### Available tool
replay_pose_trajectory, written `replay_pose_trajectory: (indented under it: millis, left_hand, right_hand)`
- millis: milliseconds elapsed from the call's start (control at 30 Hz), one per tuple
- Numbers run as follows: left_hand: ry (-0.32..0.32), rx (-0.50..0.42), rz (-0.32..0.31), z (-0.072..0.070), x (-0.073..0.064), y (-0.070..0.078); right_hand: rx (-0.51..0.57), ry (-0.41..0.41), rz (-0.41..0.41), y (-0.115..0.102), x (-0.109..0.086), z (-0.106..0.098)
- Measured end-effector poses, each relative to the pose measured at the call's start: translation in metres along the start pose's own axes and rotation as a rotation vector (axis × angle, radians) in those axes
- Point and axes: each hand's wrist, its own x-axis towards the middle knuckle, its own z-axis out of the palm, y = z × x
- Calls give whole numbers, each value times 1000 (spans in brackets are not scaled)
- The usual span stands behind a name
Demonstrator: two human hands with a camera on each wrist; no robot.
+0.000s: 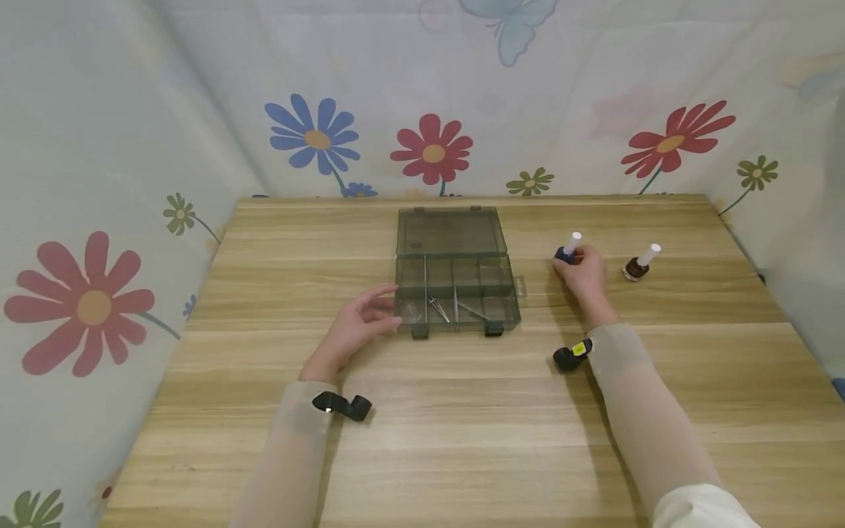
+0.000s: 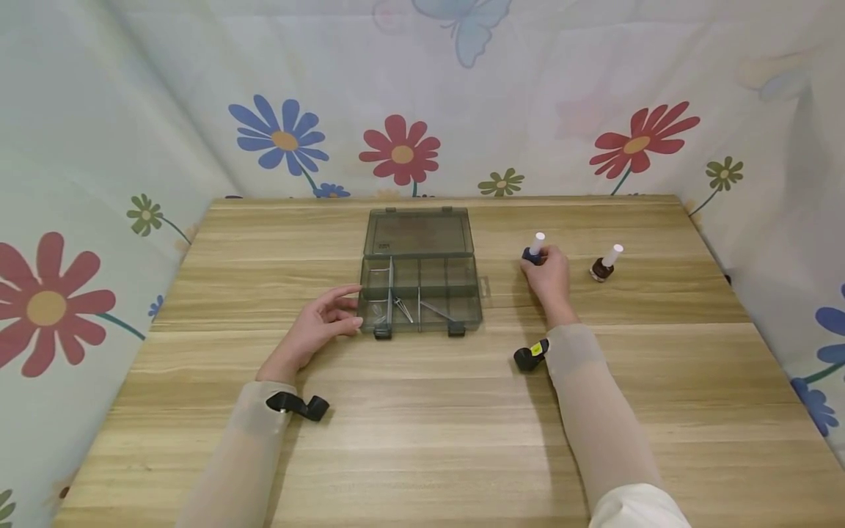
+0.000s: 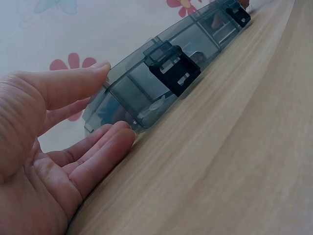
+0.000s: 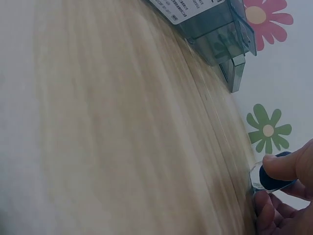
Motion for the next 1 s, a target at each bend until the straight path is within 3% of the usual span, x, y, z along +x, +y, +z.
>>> replay_pose_trajectory:
  millis: [367, 700, 1000]
  left_hand:
    - [2, -3, 5, -1, 0, -1]
    - [2, -1, 2, 0, 0, -1]
    - [5, 1, -3, 0, 0, 0]
  right_hand:
    - [-23, 37, -98, -6, -5, 1]
    - [-22, -14, -225, -36, -19, 7]
    - [-21, -114, -344, -70, -42, 28]
